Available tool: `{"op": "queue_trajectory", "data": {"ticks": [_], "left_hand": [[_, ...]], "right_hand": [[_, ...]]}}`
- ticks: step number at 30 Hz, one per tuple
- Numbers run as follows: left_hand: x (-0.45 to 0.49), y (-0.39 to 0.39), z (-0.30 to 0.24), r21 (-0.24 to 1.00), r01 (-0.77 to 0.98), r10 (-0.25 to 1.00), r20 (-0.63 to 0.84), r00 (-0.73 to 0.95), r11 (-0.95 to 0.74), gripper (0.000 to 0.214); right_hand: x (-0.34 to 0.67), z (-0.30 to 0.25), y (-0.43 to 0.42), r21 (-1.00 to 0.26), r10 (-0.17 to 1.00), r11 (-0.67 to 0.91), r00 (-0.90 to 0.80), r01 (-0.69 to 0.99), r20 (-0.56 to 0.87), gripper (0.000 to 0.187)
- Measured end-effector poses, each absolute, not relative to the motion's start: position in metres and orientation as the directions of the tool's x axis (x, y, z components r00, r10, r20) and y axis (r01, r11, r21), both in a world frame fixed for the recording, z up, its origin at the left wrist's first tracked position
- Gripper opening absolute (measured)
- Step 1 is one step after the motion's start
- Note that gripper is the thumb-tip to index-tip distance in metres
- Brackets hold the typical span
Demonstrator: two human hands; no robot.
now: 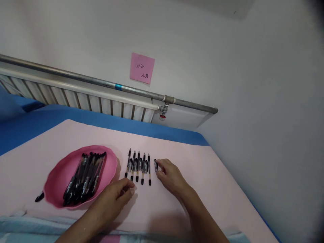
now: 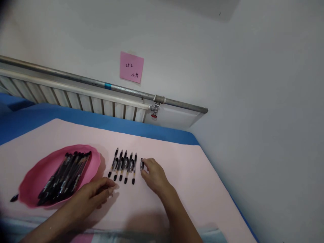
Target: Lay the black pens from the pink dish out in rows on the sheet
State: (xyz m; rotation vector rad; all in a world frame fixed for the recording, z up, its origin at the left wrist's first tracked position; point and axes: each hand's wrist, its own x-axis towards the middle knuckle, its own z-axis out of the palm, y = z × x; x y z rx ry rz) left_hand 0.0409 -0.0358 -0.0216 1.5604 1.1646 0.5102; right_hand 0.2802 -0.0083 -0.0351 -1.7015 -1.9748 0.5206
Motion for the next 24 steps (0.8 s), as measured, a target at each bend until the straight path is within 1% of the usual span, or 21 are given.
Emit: {"op": "queue_trajectory", "data": {"ticks": [4,12,19,24], "left_hand": [[0.04,-0.036,-0.025,0.913,0.405,0.87,-0.228,0.437,0.036,0.026],[0.041,-0.036,-0.026,0.91,0.415,0.86,-0.222,0.46,0.014,0.024],[0.04,-0.036,-0.028,0.914,0.406,0.868,-0.2,0.455,-0.003,0.025],[0.041,-0.035,-0.024,0.907,0.422,0.868,-0.216,0.447,0.009,0.024]], "right_hand": [[0.28,-0.035,-0.007,-0.535,0.985,0.173,-0.14,0.827,0.103,0.032],[0.275,-0.037,-0.007,-0.485,0.985,0.171,-0.137,0.858,0.104,0.033],[0.268,-0.037,-0.009,-0.468,0.983,0.183,-0.15,0.864,0.108,0.031],[0.267,-0.035,-0.01,-0.491,0.983,0.179,-0.135,0.853,0.123,0.025]]}}
